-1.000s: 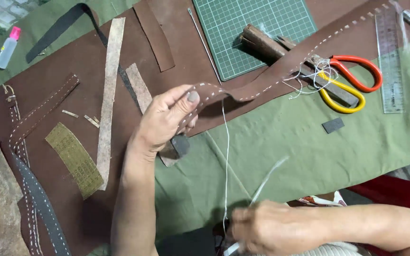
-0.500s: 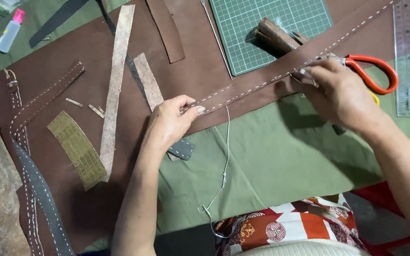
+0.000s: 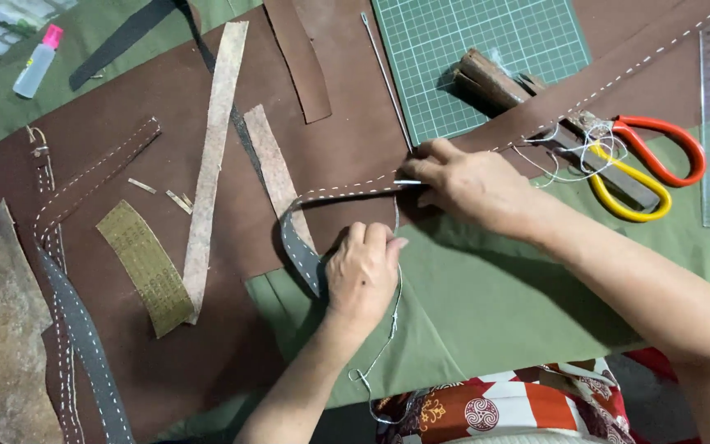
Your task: Hand-stitching a leather strap using an awl to punch holes and a needle to pull thread through.
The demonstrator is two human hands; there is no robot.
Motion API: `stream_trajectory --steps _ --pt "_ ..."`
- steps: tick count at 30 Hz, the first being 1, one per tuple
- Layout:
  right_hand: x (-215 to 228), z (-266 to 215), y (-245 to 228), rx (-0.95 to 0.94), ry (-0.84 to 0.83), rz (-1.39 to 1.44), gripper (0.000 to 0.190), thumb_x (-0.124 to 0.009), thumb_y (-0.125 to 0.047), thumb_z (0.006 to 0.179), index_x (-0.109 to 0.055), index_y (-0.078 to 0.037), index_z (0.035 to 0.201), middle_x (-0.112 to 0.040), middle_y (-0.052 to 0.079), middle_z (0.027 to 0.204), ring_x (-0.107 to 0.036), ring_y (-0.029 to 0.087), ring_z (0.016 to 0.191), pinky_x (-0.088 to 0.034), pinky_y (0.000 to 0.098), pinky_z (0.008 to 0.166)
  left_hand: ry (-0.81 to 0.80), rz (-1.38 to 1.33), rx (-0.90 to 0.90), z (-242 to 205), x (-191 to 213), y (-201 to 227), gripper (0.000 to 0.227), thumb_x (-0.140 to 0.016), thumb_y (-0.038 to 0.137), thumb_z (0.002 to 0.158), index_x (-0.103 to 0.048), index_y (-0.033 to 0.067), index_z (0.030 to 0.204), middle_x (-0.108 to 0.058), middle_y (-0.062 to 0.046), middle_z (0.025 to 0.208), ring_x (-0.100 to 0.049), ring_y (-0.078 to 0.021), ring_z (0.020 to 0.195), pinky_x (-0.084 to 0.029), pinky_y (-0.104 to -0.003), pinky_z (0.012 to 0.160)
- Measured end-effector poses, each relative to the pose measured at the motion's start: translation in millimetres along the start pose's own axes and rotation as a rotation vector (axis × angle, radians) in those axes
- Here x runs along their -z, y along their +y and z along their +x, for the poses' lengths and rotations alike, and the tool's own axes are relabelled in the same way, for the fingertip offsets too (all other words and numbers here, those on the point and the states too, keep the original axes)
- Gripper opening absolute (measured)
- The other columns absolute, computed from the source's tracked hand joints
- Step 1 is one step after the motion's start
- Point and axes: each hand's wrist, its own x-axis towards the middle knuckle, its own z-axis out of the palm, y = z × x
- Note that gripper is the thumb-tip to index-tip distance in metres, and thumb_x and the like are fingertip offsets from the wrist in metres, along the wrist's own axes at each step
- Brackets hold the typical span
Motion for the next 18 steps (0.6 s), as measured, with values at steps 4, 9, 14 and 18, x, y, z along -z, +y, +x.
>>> stream_trajectory --steps 4,9,14,18 --pt "-11 0 5 0.061 0.045 -0.069 0.022 -0.059 -0.033 0.100 -0.062 -0.021 0.118 -0.059 0.005 0.122 -0.075 0.037 0.088 -0.061 0.0501 0.069 -0.071 -0.100 0.077 6 -6 -8 0.020 -0.066 0.033 0.096 -0.059 0.0147 0.094 -0.059 -0.011 0.082 -0.071 -0.0397 0.076 -0.055 -0.052 0.061" --pt "-10 10 29 -0.010 0.198 0.065 0.013 -0.077 -0.023 0.090 -0.067 -0.017 0.097 -0.064 0.004 0.084 -0.072 0.033 0.083 -0.057 0.0432 0.065 -0.042 -0.765 0.383 13 8 -5 0.014 -0.062 0.022 0.097 -0.056 0.0089 0.097 -0.078 -0.014 0.089 -0.080 -0.0262 0.077 -0.062 -0.038 0.066" --pt "13 12 25 -0.045 0.171 0.339 0.016 -0.079 -0.019 0.094 -0.067 -0.010 0.089 -0.063 0.010 0.074 -0.069 0.033 0.076 -0.052 0.0391 0.064 -0.034 -0.283 0.132 16 28 9 0.059 -0.078 0.048 0.086 -0.060 0.0065 0.125 -0.066 -0.021 0.098 -0.073 -0.0457 0.082 -0.060 -0.057 0.061" --pt "19 5 13 0.004 0.156 0.394 0.005 -0.076 -0.015 0.096 -0.073 -0.012 0.098 -0.064 0.010 0.080 -0.071 0.034 0.081 -0.053 0.0388 0.066 -0.014 -0.205 0.099 38 12 14 0.078 -0.070 0.060 0.087 -0.054 0.0001 0.136 -0.060 -0.023 0.102 -0.072 -0.0489 0.080 -0.059 -0.060 0.061"
